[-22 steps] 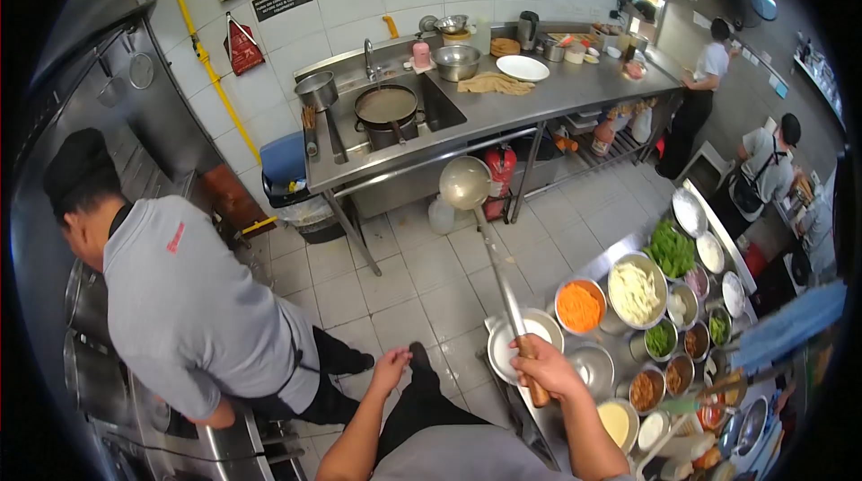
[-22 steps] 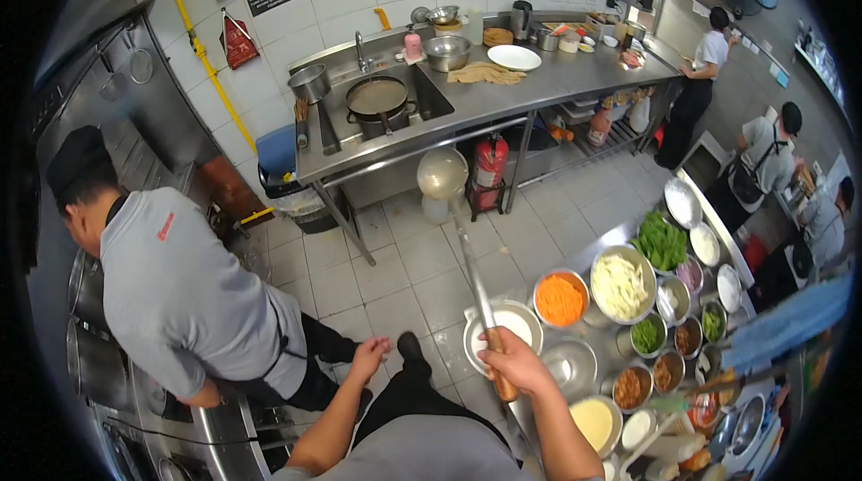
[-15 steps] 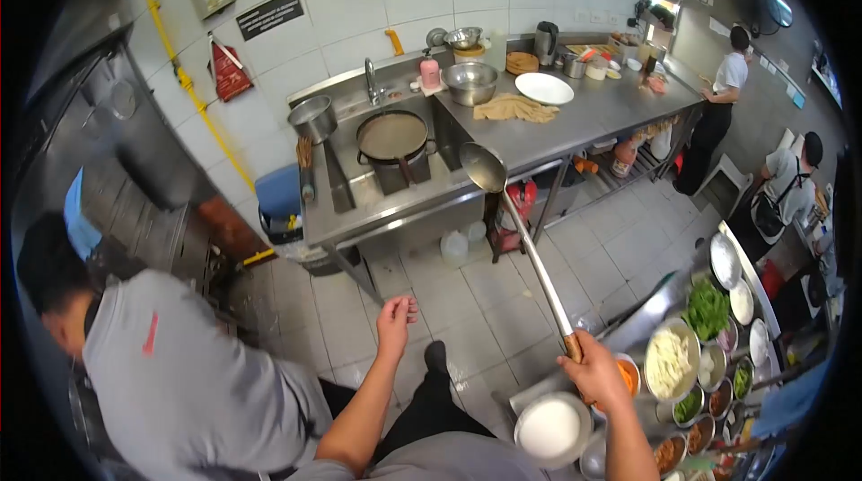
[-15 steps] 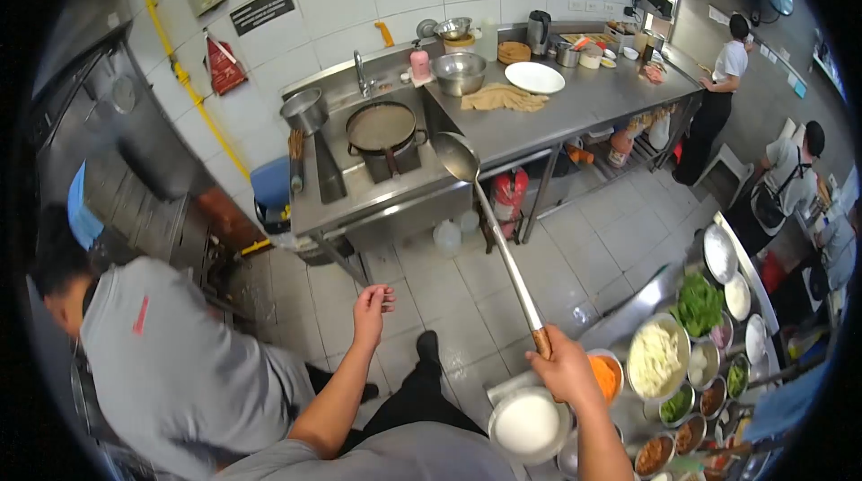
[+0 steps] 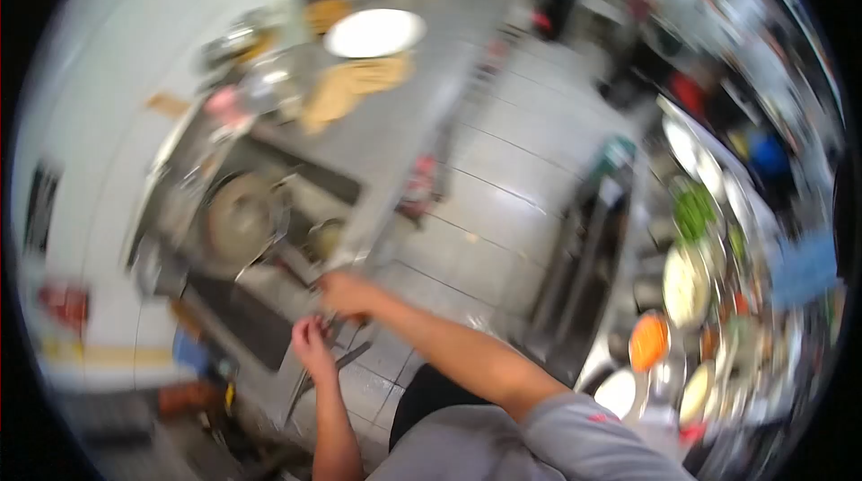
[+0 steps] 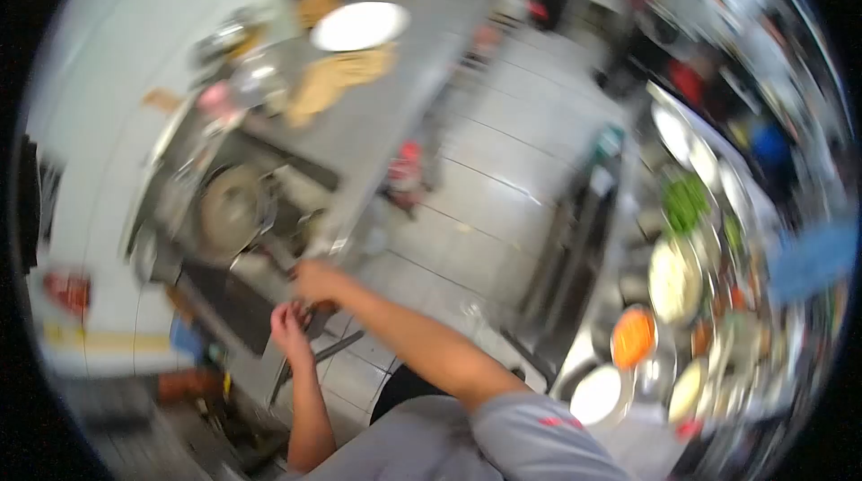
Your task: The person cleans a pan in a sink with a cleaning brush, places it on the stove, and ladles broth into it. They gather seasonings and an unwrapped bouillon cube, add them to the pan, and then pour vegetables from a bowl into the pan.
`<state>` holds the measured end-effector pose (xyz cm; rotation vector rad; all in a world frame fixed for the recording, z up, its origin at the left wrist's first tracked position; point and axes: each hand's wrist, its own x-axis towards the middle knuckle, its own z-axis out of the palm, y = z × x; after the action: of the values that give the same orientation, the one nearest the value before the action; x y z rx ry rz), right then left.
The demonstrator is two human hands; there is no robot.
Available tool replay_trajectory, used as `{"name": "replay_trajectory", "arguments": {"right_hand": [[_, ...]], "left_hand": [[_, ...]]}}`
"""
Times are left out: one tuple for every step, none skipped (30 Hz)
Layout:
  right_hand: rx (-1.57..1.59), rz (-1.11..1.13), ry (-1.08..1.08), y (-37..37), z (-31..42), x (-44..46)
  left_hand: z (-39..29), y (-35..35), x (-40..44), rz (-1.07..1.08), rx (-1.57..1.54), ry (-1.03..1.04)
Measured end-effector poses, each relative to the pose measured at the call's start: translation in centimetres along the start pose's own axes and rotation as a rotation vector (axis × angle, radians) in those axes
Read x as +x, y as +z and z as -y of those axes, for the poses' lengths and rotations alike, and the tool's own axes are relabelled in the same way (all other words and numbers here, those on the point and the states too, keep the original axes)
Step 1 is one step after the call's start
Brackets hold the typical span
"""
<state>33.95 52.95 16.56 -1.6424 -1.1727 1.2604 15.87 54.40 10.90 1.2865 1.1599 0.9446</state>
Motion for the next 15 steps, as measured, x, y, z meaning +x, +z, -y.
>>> {"name": "replay_trajectory", "arguments": {"right_hand": [[0.209, 0.089, 0.076, 0.6, 0.5, 0.2], [0.146, -0.078, -0.127, 3.1, -1.8, 2.0], [0.68, 0.138, 0.09, 1.7, 0.1, -0.1], [0.722, 0.197, 0.068, 1.8, 0.4, -0.5], [0.732, 0.197, 0.073, 1.0, 0.7, -2.2], [0.747, 0.158, 0.107, 0.8, 1.4, -3.2], [0.769, 0.188, 0.087, 0.9, 1.1, -3.2], [0.759, 0.172, 0.103, 0.7, 1.3, -3.7], [0.746, 0.164, 0.118, 0.6, 1.2, -4.1], [0.752, 0.13, 0.124, 0.9, 0.8, -4.0], [0.753, 0.117, 0.137, 0.9, 0.7, -3.7], [0.757, 0.116, 0.144, 1.0, 0.6, -3.4], [0.75, 0.12, 0.134, 1.0, 0.0, -3.4], [0.665, 0.126, 0.087, 0.5, -0.4, -3.6], [0.557, 0.175, 0.021, 0.2, -0.1, -3.1]], "left_hand": [[0.8, 0.0, -0.9, 0.169, 0.109, 0.085], [0.3, 1.4, -2.1, 0.375, 0.079, -0.011], [3.1, 1.1, -3.4, 0.516, 0.218, -0.088], [2.8, 2.2, -5.7, 0.644, 0.099, -0.096], [8.5, 0.4, -5.7, 0.838, 0.103, -0.08], [6.0, 3.3, -8.4, 0.768, 0.076, -0.207], [3.5, 6.1, -11.3, 0.685, 0.052, -0.326], [3.7, 6.8, -11.4, 0.798, 0.093, -0.325], [3.8, 7.5, -11.5, 0.937, 0.135, -0.294], [3.6, 8.0, -11.4, 1.055, 0.186, -0.257], [3.1, 8.5, -11.1, 1.136, 0.225, -0.227], [2.9, 8.6, -10.3, 1.198, 0.274, -0.202], [2.8, 8.7, -9.4, 1.238, 0.326, -0.162], [3.0, 8.1, -8.0, 1.261, 0.386, -0.092], [3.2, 7.4, -6.7, 1.282, 0.474, 0.048]]}}
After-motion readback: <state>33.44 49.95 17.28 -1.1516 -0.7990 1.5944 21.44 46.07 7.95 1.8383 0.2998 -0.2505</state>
